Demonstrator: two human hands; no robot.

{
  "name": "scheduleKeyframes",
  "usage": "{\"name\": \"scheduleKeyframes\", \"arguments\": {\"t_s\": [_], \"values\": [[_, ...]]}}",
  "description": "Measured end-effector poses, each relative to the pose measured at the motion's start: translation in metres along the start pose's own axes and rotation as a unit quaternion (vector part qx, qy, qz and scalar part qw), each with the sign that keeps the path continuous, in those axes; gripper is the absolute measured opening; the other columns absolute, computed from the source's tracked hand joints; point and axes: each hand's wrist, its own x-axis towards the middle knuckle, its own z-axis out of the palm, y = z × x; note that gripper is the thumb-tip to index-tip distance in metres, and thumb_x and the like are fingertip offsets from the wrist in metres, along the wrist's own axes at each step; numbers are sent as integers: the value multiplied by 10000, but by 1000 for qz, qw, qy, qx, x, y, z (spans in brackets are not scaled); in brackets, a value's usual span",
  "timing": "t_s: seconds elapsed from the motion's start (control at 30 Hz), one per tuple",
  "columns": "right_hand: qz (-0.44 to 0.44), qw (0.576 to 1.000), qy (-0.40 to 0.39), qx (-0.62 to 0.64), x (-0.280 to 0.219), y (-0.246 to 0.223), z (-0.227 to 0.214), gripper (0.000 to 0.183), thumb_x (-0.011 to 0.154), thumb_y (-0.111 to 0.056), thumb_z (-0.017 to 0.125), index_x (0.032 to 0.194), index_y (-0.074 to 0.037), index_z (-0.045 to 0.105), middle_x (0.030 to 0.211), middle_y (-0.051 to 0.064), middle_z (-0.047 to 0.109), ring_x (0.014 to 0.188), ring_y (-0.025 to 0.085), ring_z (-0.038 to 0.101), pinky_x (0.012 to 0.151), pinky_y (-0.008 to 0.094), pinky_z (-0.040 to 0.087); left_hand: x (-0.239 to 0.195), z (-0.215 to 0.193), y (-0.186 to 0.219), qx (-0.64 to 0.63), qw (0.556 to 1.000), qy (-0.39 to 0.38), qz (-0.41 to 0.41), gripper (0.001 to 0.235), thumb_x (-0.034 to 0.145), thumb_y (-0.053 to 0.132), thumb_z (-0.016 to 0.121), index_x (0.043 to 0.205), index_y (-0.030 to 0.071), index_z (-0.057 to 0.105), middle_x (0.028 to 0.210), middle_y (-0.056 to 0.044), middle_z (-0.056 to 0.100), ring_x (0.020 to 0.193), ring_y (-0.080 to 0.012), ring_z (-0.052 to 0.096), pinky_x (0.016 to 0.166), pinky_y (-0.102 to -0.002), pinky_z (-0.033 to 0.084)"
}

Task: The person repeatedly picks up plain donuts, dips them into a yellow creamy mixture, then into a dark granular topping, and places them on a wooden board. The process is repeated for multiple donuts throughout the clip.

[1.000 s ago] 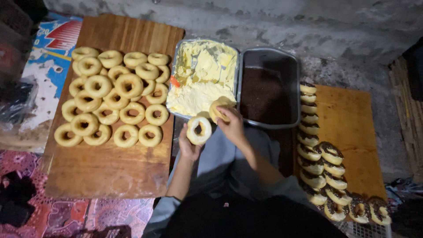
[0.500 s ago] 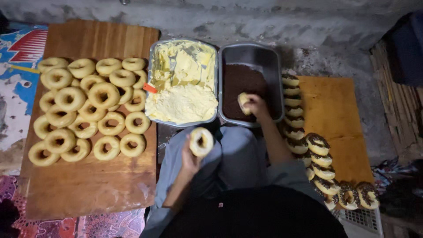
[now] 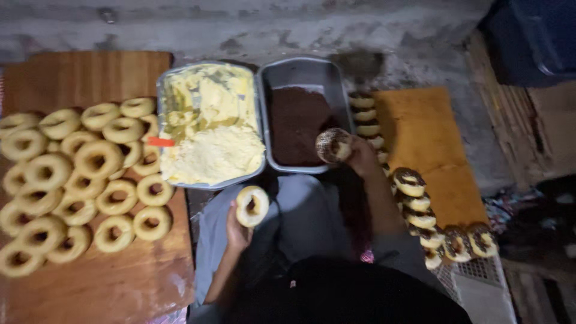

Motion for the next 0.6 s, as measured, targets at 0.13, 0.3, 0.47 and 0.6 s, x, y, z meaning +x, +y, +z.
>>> {"name": "scheduleKeyframes", "arguments": {"t_s": [0.13,0.3,0.47,0.6], "values": [[-60,992,99,57,-83,-52,-76,201,919,-136,540,1081,-18,553,1044,128,651,939,282,647,889,433,548,-2,-4,7,-2,998,52,-23,551,1068,504,429,1335,55,600,1263,-102,687,1141,-257,669,958,-430,548],[-120,892,426,-90,-125,-102,-129,346,961,-61,491,1263,-201,587,912,18,541,805,195,570,852,525,567,-5,7,16,5,998,59,1,539,1086,496,432,1339,43,579,1287,-111,668,1175,-269,658,993,-440,555],[-103,886,425,-153,-112,-108,-147,368,975,-29,486,1298,-196,544,998,16,580,817,188,558,863,548,599,-9,22,24,-23,998,50,-9,564,1097,504,424,1365,32,577,1313,-107,663,1185,-268,654,993,-425,549],[-82,838,442,-310,-95,-96,-152,376,962,-91,498,1327,-167,549,1074,47,603,889,223,588,866,526,591,-16,36,25,-9,998,60,-2,586,1082,516,419,1373,31,573,1317,-108,665,1175,-268,659,973,-412,551]]}}
